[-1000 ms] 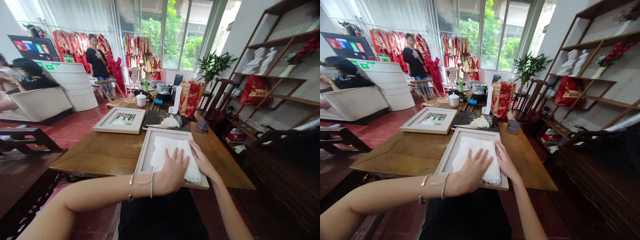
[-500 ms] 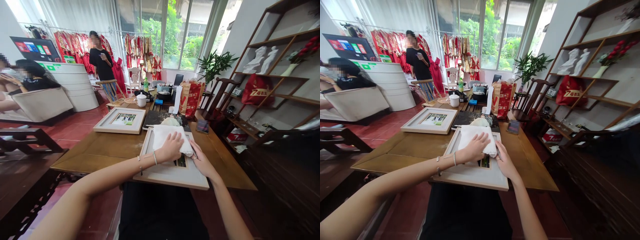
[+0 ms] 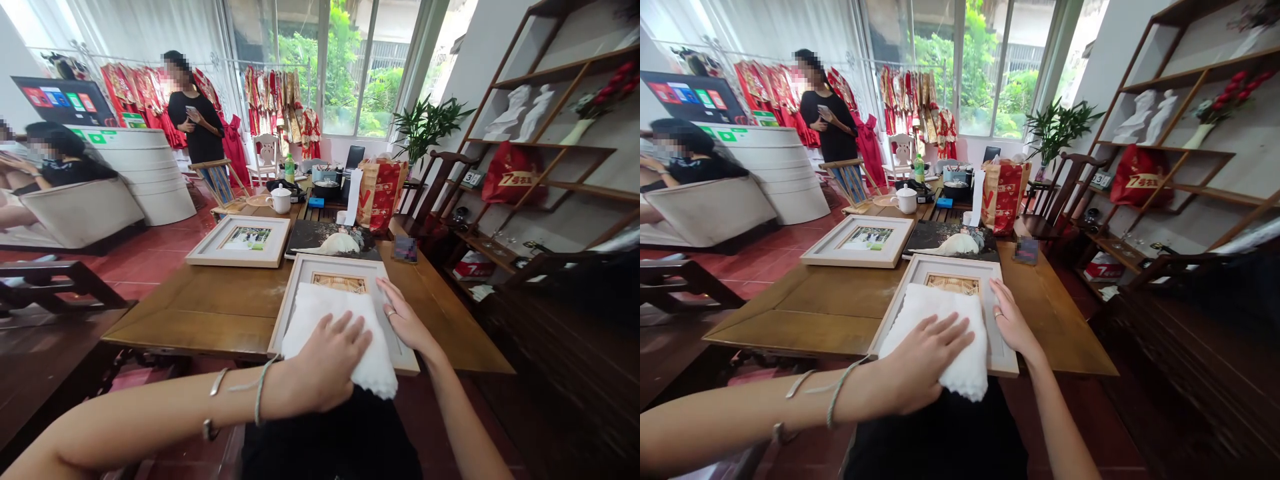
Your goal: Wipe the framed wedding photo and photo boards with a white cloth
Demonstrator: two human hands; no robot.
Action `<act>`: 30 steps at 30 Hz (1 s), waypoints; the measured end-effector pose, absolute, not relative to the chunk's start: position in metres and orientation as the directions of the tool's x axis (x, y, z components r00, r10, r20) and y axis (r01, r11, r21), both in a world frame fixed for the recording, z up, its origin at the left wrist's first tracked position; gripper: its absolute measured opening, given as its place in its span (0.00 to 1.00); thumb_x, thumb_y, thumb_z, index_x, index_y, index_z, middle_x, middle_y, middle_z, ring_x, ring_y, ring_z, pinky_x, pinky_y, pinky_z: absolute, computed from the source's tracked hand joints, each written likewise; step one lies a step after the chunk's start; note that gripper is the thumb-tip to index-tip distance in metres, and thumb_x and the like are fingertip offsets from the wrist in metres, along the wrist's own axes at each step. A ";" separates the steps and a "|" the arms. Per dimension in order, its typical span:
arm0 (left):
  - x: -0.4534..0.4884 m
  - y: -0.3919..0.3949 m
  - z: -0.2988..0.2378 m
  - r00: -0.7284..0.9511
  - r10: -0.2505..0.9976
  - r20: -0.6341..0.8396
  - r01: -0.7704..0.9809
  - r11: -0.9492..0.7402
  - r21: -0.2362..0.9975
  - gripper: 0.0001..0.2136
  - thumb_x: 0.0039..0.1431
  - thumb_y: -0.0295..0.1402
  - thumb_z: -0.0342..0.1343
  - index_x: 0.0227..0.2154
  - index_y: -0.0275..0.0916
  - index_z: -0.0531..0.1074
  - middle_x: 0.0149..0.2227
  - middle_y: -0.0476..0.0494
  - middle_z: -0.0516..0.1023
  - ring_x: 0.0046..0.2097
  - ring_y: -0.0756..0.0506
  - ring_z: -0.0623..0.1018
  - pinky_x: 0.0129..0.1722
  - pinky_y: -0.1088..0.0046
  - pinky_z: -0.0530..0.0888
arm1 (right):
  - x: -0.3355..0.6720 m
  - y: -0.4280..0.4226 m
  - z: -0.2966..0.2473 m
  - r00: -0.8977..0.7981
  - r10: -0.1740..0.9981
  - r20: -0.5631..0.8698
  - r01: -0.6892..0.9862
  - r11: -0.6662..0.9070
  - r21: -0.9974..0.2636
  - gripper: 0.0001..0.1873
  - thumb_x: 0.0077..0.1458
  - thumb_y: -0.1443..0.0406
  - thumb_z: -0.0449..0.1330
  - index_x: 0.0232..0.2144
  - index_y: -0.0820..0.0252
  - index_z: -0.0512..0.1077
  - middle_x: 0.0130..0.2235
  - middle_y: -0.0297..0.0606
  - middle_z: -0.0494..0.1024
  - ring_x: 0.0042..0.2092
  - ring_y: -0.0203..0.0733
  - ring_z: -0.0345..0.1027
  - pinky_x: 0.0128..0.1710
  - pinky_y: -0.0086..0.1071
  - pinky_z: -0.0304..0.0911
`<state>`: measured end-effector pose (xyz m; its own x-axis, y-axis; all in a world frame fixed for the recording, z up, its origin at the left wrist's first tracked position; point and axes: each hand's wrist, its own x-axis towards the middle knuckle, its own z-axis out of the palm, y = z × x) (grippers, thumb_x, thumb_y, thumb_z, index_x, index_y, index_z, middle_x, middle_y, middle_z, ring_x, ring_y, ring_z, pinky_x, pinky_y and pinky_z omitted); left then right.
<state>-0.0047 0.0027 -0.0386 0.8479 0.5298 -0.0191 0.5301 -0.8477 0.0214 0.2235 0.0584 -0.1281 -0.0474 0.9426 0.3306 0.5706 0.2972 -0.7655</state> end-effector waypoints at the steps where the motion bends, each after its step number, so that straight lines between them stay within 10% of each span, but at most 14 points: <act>1: -0.002 0.012 -0.043 0.828 0.561 -0.008 0.561 -0.828 -0.011 0.31 0.51 0.30 0.54 0.60 0.31 0.54 0.63 0.29 0.55 0.63 0.31 0.55 0.57 0.48 0.59 | 0.223 0.058 -0.128 -0.048 0.943 0.329 0.570 0.296 -0.766 0.30 0.54 0.69 0.47 0.60 0.51 0.58 0.65 0.37 0.53 0.67 0.44 0.43 0.66 0.46 0.38; 11: 0.024 0.114 -0.064 0.738 0.639 0.216 0.675 -0.699 -0.236 0.26 0.56 0.20 0.45 0.59 0.27 0.55 0.64 0.30 0.53 0.65 0.34 0.51 0.61 0.53 0.52 | 0.223 0.065 -0.133 -0.076 0.950 0.304 0.574 0.290 -0.766 0.32 0.53 0.70 0.47 0.61 0.53 0.56 0.65 0.39 0.52 0.67 0.44 0.40 0.66 0.46 0.36; 24: 0.008 0.036 -0.048 0.871 0.487 -0.069 0.492 -0.857 0.152 0.28 0.54 0.28 0.49 0.59 0.31 0.56 0.62 0.34 0.59 0.64 0.36 0.56 0.60 0.54 0.58 | 0.226 0.069 -0.139 -0.074 0.951 0.301 0.567 0.288 -0.772 0.31 0.54 0.69 0.47 0.60 0.51 0.57 0.65 0.38 0.52 0.67 0.45 0.42 0.66 0.46 0.38; 30: 0.001 -0.004 -0.050 0.856 0.516 -0.031 0.515 -0.856 -0.045 0.30 0.55 0.27 0.50 0.61 0.26 0.53 0.63 0.28 0.55 0.63 0.29 0.55 0.58 0.48 0.60 | 0.224 0.068 -0.138 -0.079 0.953 0.291 0.587 0.281 -0.759 0.30 0.55 0.67 0.47 0.61 0.52 0.56 0.66 0.38 0.50 0.67 0.46 0.41 0.66 0.47 0.36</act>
<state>0.0008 -0.0040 -0.0496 0.8558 0.5164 -0.0311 0.5150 -0.8560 -0.0448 0.2245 0.0684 -0.1376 -0.0790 0.9533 0.2914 0.5869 0.2808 -0.7594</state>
